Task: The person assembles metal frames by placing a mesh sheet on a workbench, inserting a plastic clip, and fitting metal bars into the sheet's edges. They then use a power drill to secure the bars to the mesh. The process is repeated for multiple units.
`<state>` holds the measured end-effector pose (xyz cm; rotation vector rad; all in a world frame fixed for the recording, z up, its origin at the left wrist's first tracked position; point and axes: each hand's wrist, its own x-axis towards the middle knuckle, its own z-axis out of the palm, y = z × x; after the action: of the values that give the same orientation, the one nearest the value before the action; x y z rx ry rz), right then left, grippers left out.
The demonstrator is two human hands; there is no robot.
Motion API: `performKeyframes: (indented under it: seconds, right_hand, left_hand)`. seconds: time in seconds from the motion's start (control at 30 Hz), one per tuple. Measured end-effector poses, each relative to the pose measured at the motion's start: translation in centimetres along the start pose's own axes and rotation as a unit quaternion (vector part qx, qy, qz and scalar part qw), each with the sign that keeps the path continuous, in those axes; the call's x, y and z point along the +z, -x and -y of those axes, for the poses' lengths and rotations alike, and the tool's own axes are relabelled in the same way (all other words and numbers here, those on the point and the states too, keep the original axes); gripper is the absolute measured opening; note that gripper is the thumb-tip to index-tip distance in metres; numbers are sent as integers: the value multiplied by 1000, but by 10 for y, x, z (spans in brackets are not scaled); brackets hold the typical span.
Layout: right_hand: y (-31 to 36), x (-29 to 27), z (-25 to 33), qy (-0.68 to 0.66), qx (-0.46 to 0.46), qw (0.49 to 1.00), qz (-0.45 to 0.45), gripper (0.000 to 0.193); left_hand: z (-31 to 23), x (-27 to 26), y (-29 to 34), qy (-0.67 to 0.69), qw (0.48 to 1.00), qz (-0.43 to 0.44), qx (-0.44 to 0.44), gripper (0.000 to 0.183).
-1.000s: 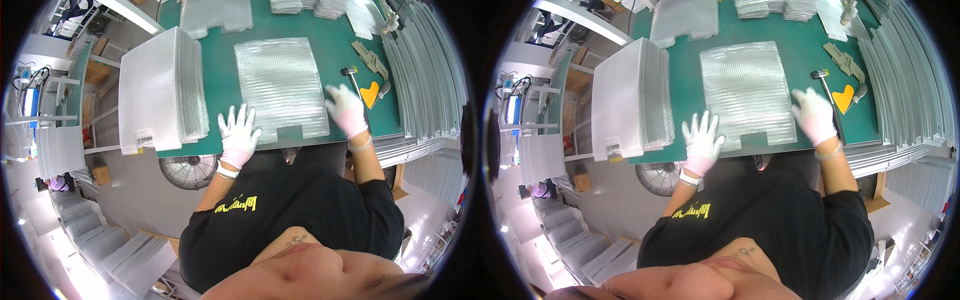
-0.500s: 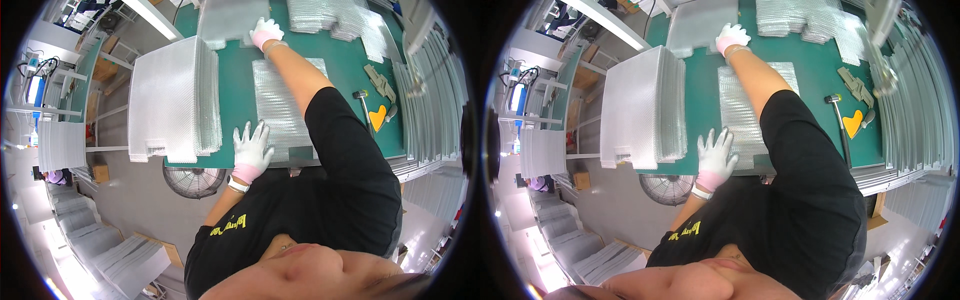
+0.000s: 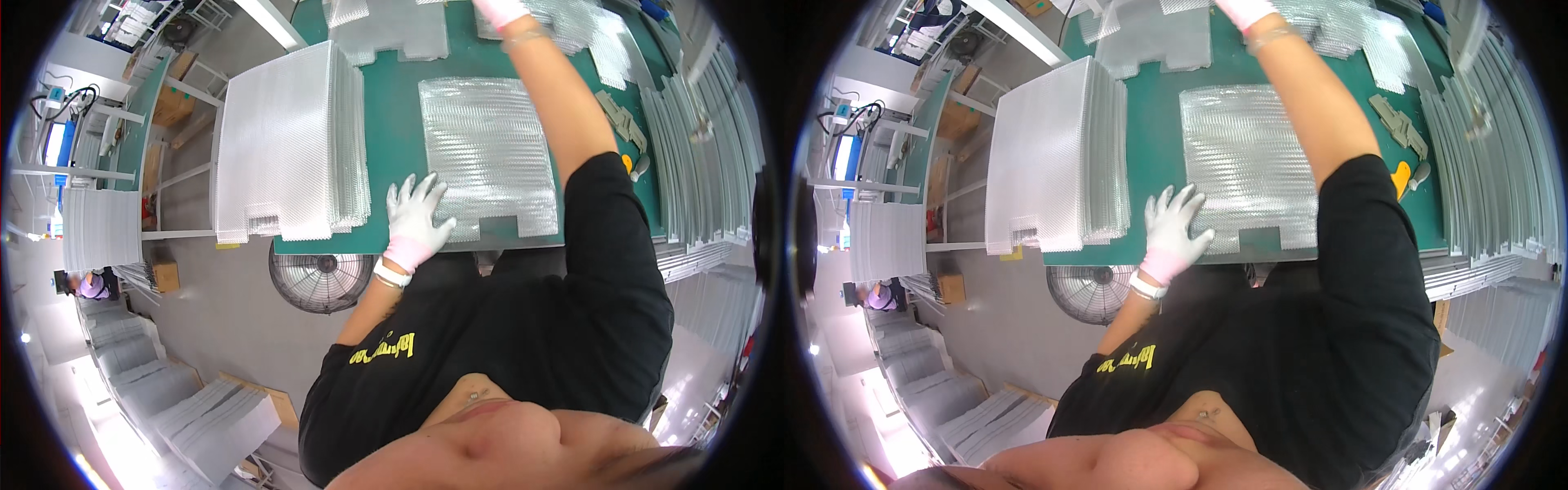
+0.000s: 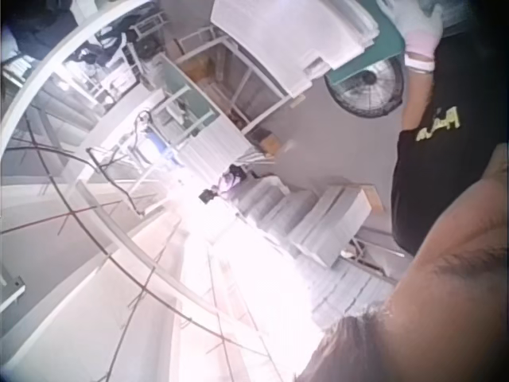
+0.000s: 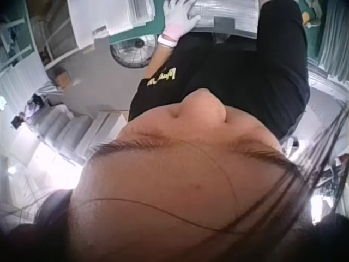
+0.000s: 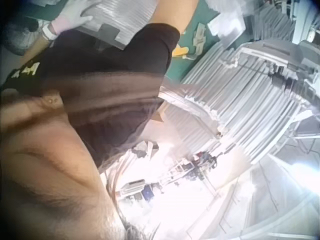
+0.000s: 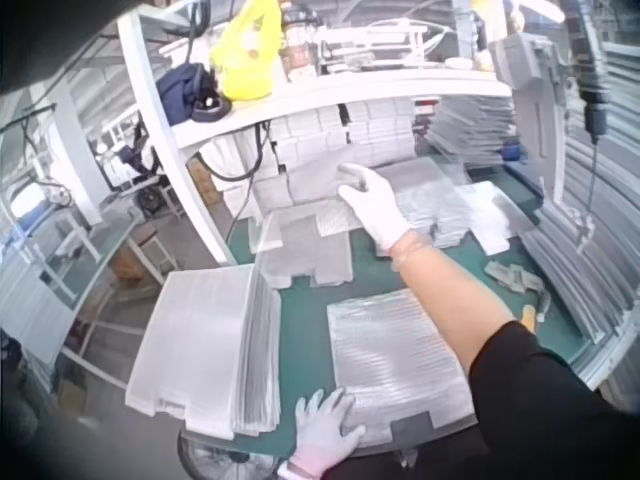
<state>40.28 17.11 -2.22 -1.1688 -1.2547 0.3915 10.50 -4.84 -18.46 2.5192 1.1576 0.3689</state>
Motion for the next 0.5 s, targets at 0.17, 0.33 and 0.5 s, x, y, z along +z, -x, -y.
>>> performKeyframes:
  seconds: [0.17, 0.33, 0.5]
  right_hand:
    - [104, -74, 49, -59, 18, 998, -14, 49]
    - [256, -133, 54, -137, 149, 978, -41, 52]
    - [332, -137, 61, 1, 191, 981, 32, 41]
  left_hand:
    - [4, -1, -14, -13, 998, -51, 18, 49]
    - [5, -23, 3, 399, 904, -142, 60, 56]
    - [-47, -54, 16, 382, 905, -133, -135, 82]
